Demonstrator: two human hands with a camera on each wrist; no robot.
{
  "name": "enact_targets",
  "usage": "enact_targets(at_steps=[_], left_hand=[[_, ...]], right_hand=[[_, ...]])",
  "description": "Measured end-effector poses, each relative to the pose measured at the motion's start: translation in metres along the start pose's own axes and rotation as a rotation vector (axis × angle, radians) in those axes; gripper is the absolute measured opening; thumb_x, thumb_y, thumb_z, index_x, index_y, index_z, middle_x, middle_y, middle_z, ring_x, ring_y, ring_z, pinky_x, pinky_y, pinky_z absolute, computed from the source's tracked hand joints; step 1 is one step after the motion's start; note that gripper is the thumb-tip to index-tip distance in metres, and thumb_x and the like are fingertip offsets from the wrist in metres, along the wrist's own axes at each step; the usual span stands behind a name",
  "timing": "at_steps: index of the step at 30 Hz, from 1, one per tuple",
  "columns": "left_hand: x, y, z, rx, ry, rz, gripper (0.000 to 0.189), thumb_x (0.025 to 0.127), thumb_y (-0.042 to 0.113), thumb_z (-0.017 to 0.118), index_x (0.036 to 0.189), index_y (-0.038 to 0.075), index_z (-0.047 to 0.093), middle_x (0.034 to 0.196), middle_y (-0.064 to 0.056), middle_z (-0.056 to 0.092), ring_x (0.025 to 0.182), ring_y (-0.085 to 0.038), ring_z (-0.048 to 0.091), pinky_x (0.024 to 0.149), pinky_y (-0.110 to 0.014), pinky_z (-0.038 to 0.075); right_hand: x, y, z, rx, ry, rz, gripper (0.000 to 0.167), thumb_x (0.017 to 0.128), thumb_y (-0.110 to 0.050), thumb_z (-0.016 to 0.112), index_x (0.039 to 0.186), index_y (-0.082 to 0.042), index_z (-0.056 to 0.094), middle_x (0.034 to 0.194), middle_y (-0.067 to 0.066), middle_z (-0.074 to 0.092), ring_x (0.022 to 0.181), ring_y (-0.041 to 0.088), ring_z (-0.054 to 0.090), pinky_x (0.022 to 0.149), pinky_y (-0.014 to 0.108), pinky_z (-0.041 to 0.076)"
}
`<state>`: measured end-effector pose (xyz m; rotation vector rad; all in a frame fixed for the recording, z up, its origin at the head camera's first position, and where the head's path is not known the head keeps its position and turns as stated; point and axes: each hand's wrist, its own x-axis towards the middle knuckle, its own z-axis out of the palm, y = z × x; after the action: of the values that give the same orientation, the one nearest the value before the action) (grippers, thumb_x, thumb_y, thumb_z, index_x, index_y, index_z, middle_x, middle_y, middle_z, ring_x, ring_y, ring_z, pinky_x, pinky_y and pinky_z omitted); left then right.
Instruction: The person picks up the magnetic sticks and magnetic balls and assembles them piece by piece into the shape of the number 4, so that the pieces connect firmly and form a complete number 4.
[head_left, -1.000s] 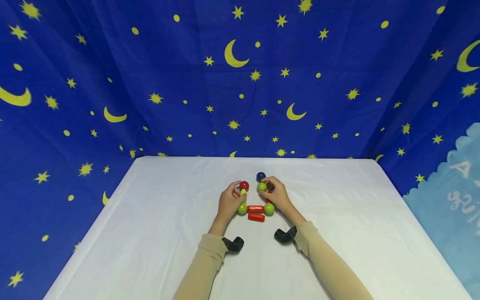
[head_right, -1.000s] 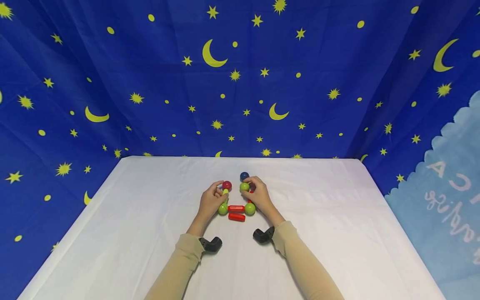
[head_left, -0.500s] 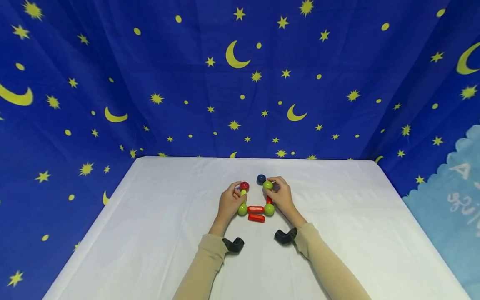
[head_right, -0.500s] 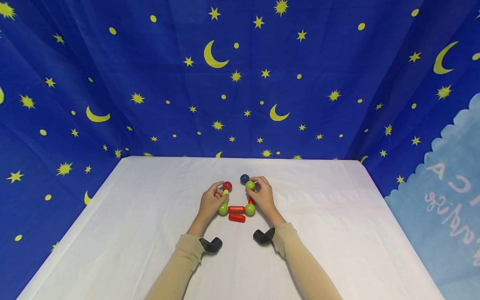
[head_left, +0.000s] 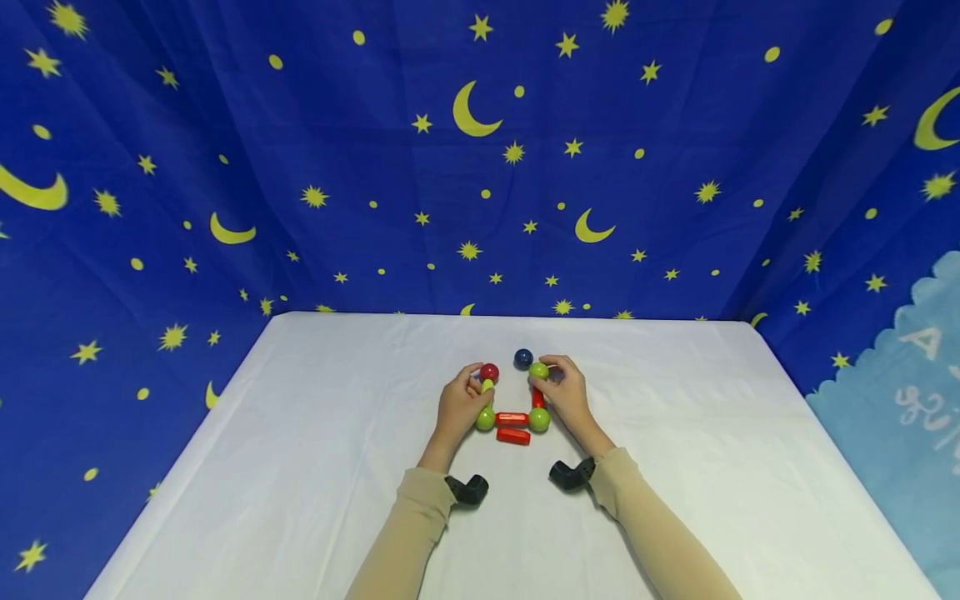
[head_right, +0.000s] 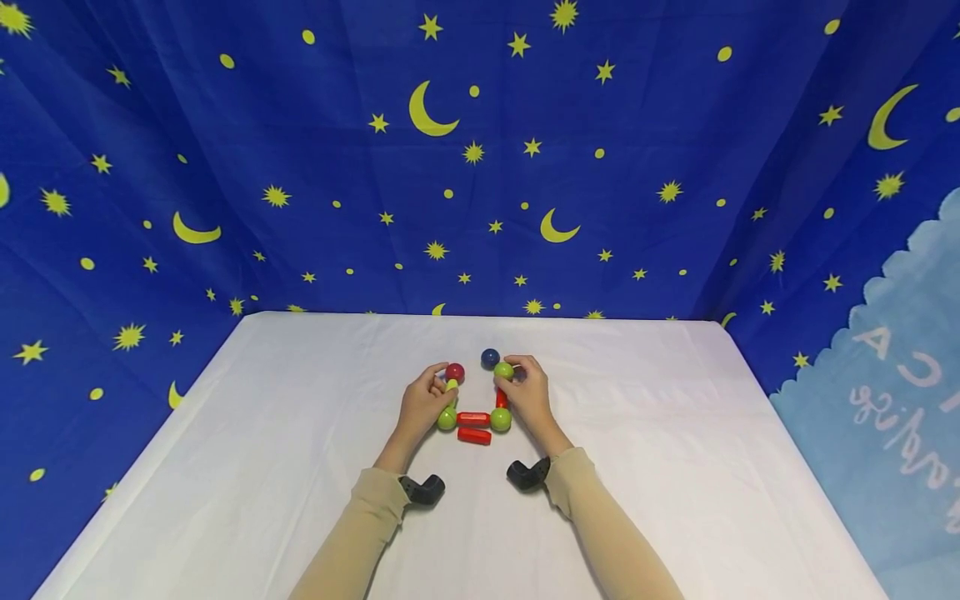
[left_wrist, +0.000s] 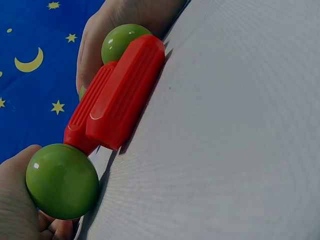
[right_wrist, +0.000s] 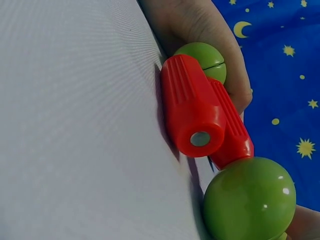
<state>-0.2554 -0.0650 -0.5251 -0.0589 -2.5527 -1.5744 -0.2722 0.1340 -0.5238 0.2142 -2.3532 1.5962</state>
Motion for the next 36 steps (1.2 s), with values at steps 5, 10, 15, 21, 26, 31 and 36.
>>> enact_targets(at_steps=[5, 10, 15, 21, 26, 31, 36], left_hand=[[0.000, 0.000, 0.000, 0.001, -0.002, 0.008, 0.047, 0.082, 0.014, 0.071, 0.127, 0.009, 0.058, 0.078, -0.004, 0.057, 0.065, -0.010, 0.048, 0.059, -0.017, 0.040], [0.000, -0.001, 0.000, -0.005, -0.005, 0.005, 0.047, 0.082, 0.014, 0.071, 0.127, 0.010, 0.058, 0.078, -0.004, 0.057, 0.065, -0.010, 0.048, 0.059, -0.017, 0.040], [0.000, -0.003, 0.000, -0.007, -0.006, 0.011, 0.047, 0.082, 0.014, 0.071, 0.127, 0.010, 0.058, 0.078, -0.004, 0.057, 0.065, -0.010, 0.048, 0.059, -0.017, 0.040], [0.001, -0.003, 0.000, -0.001, -0.006, 0.019, 0.047, 0.082, 0.014, 0.071, 0.127, 0.009, 0.058, 0.078, -0.004, 0.057, 0.065, -0.009, 0.048, 0.059, -0.017, 0.041], [0.002, -0.001, 0.001, -0.003, -0.006, 0.012, 0.047, 0.082, 0.015, 0.071, 0.127, 0.010, 0.058, 0.078, -0.004, 0.057, 0.065, -0.010, 0.048, 0.059, -0.017, 0.041], [0.002, -0.001, 0.000, -0.004, -0.005, 0.005, 0.047, 0.082, 0.014, 0.071, 0.127, 0.010, 0.058, 0.078, -0.004, 0.056, 0.065, -0.010, 0.048, 0.059, -0.017, 0.041], [0.001, -0.001, 0.000, 0.002, -0.001, 0.003, 0.047, 0.082, 0.014, 0.072, 0.127, 0.010, 0.059, 0.077, -0.004, 0.056, 0.064, -0.010, 0.047, 0.058, -0.017, 0.040]], right_hand=[[-0.002, -0.012, -0.003, 0.082, -0.010, 0.057, 0.036, 0.079, 0.000, 0.072, 0.112, 0.007, 0.062, 0.113, 0.025, 0.061, 0.100, 0.037, 0.059, 0.078, 0.021, 0.047], [-0.002, -0.021, -0.005, 0.131, -0.024, 0.097, 0.035, 0.079, 0.000, 0.071, 0.111, 0.009, 0.061, 0.111, 0.026, 0.062, 0.094, 0.028, 0.060, 0.080, 0.022, 0.047], [0.002, -0.004, -0.001, 0.192, -0.026, 0.147, 0.034, 0.081, -0.004, 0.071, 0.112, 0.005, 0.062, 0.113, 0.023, 0.062, 0.088, 0.010, 0.058, 0.075, 0.014, 0.046], [-0.003, -0.030, -0.009, 0.316, -0.061, 0.244, 0.034, 0.084, 0.002, 0.064, 0.117, 0.011, 0.057, 0.116, 0.029, 0.056, 0.084, 0.012, 0.058, 0.068, 0.015, 0.051], [-0.004, -0.036, -0.010, 0.275, -0.053, 0.236, 0.034, 0.084, 0.002, 0.064, 0.116, 0.011, 0.057, 0.117, 0.027, 0.056, 0.088, 0.013, 0.057, 0.071, 0.012, 0.048], [-0.006, -0.038, -0.008, 0.173, -0.053, 0.209, 0.033, 0.084, 0.000, 0.066, 0.115, 0.009, 0.059, 0.116, 0.026, 0.058, 0.090, 0.016, 0.054, 0.074, 0.010, 0.043], [-0.007, -0.040, -0.008, 0.155, -0.054, 0.196, 0.033, 0.084, 0.000, 0.065, 0.115, 0.009, 0.058, 0.114, 0.026, 0.059, 0.093, 0.022, 0.054, 0.075, 0.010, 0.042]])
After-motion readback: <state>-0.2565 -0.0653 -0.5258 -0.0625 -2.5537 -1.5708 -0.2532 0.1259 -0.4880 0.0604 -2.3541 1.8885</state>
